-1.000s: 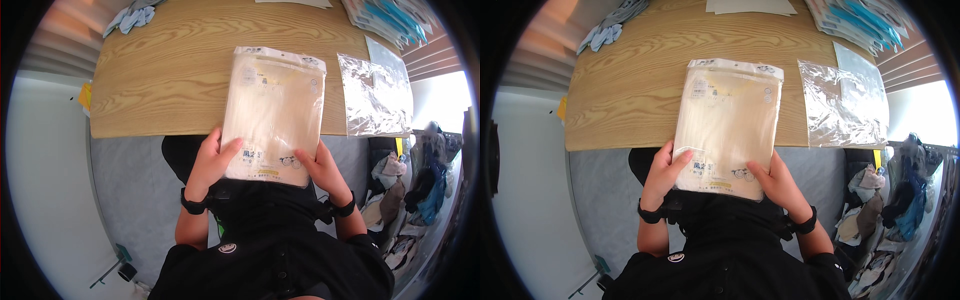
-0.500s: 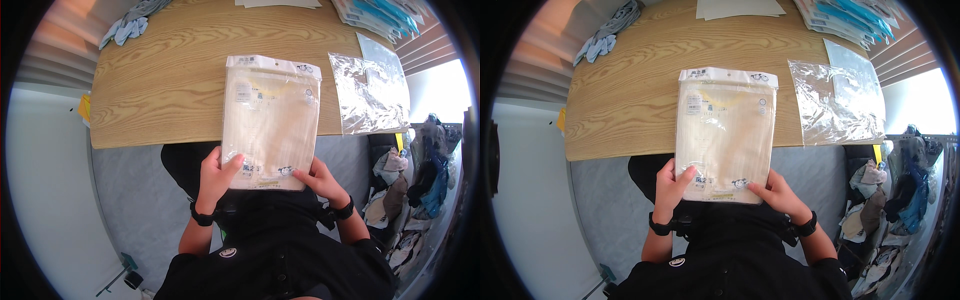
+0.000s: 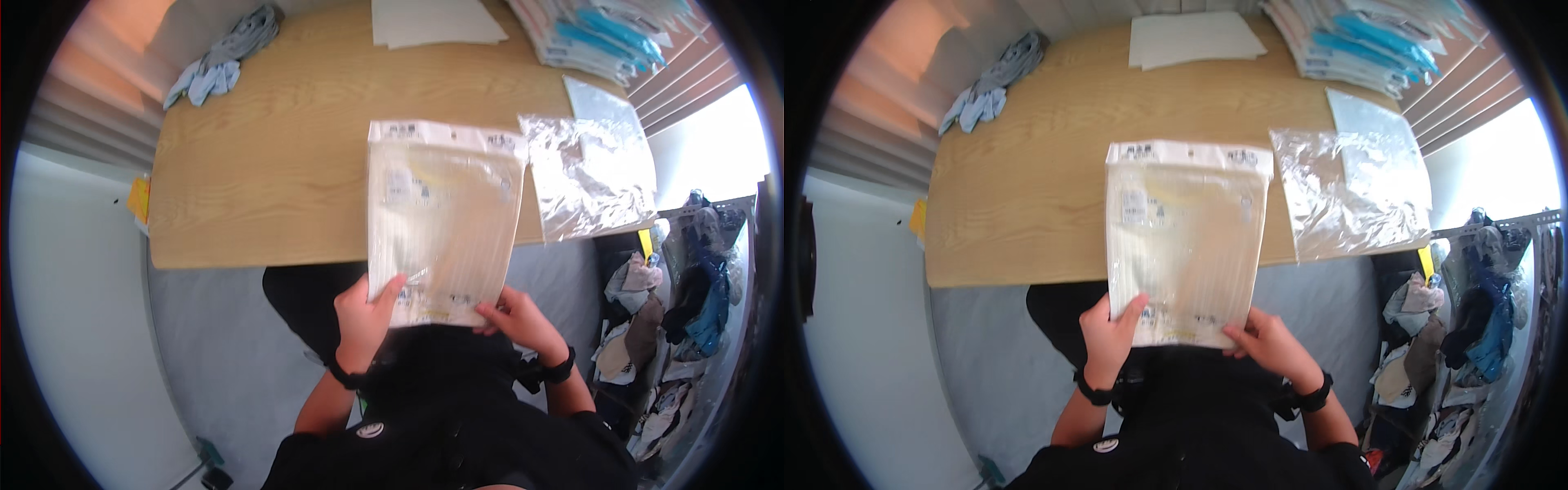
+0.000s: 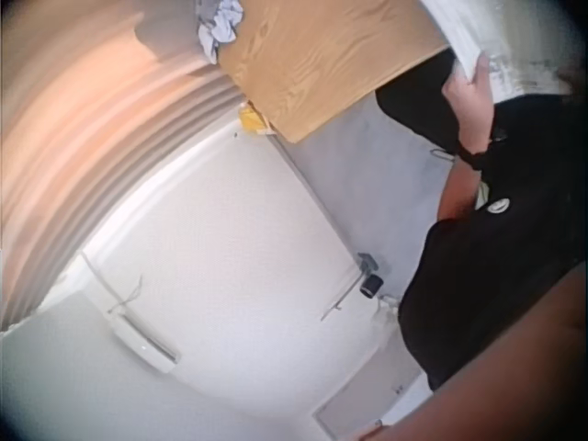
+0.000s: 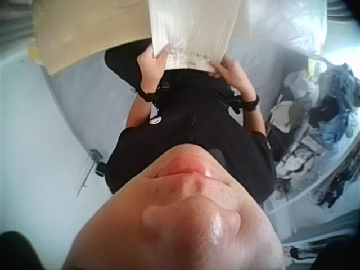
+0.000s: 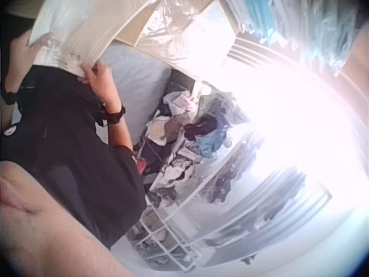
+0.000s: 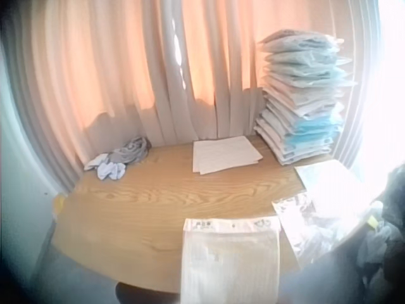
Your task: Folding a clothing item and inserting it into a plastic shipping bag with a cardboard backing.
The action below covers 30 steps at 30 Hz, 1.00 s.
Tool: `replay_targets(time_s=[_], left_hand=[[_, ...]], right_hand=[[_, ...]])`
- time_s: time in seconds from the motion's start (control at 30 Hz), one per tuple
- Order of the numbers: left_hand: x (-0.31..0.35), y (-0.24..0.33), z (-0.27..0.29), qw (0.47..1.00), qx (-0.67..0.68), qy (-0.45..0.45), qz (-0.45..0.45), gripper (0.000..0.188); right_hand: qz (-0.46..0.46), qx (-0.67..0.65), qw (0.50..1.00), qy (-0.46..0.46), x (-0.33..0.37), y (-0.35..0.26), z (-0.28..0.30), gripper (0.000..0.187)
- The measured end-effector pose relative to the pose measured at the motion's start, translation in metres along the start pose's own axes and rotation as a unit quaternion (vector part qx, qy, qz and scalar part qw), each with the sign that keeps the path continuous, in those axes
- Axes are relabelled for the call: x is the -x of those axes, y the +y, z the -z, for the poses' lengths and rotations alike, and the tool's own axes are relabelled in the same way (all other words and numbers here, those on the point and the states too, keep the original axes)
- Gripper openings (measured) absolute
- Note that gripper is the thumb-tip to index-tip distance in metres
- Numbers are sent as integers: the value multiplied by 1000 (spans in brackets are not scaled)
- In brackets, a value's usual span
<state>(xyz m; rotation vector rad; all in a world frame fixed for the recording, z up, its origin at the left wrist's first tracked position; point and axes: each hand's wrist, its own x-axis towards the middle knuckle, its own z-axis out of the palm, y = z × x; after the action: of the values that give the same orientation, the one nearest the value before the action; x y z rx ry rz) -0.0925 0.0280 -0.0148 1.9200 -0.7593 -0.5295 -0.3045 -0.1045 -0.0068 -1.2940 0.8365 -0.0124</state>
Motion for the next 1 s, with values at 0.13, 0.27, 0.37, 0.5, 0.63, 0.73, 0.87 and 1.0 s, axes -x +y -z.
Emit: replay_targets(time_s=[0.13,0.27,0.37,0.5,0.63,0.73,0.87,1.0], left_hand=[[3,0,-5,993,-26,49,-102,26],[-3,-1,4,981,21,54,-187,24],[-10,-3,2,960,191,18,-203,34],[-49,8,-4,958,156,13,-240,35],[-85,22,-20,988,33,-11,-151,24],[-97,24,-32,984,-19,7,-178,20],[-109,11,-38,958,-74,9,-278,18],[-105,10,-35,948,-82,-5,-308,17]], right_hand=[[1,50,998,32,10,5,11,24],[54,98,991,75,19,-21,14,23],[151,139,965,164,39,-48,26,19],[303,276,869,280,51,-104,57,12],[350,294,796,397,56,-165,99,14],[406,189,787,425,55,-217,135,33],[478,116,735,467,51,-300,153,43],[548,50,738,392,41,-364,199,40]])
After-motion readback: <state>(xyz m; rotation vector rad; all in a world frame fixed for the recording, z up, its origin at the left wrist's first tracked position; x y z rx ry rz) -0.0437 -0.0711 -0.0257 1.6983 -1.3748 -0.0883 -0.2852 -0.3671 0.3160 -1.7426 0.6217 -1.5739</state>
